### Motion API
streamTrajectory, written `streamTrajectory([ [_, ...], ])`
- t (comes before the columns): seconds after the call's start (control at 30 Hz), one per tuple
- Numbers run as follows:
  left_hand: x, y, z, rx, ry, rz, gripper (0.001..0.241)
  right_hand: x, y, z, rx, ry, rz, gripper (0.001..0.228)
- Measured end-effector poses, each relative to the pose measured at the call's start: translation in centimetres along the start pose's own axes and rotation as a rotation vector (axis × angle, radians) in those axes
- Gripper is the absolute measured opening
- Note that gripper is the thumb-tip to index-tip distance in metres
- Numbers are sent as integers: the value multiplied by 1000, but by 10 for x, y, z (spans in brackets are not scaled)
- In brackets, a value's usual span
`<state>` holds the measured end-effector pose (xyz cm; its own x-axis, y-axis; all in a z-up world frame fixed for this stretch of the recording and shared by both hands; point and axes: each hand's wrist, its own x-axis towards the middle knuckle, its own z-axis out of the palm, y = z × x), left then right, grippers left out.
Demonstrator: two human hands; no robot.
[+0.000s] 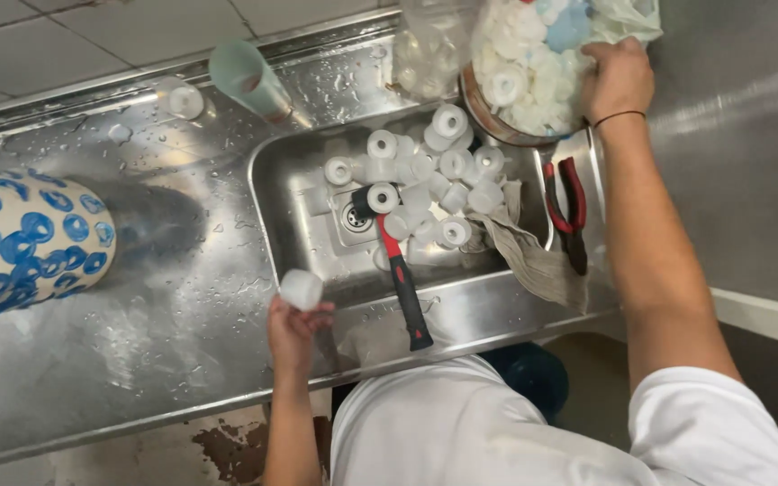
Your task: The person stands at a stainless steel sink and repeatedly picks up small white plastic caps from a pile in the sink. They rinse each cap under running water, rub it with their fingers, and place it into a white bucket with blue patterns on the left side of the sink.
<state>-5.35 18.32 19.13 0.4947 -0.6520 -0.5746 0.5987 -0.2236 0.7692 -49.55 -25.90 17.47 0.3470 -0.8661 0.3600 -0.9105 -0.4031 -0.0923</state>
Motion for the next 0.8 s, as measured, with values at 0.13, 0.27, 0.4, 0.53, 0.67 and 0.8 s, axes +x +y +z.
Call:
streamTrajectory([
  [0.13,-18,-13,-11,-43,-57,-44,56,-1,12,7,10,-11,-36,28],
  [0.27,-21,-35,-10,-75,6,-78,49,-25,-69,-75,525,95,-38,24],
  [0.4,-13,-33,33,-138,-175,-77,55,-103,-187,-107,1083,-205,384,21],
  [0.53,-8,-29,66,-138,-241,-140,53,-172,-304,-121,1456,-408,412,18],
  [0.67,-5,-22,77,-181,-263,-156,53,-182,-384,-159,991,-159,58,25],
  [0.8,-17,18,62,-48,-308,-139,51,-190,-414,-167,928,-86,135,27],
])
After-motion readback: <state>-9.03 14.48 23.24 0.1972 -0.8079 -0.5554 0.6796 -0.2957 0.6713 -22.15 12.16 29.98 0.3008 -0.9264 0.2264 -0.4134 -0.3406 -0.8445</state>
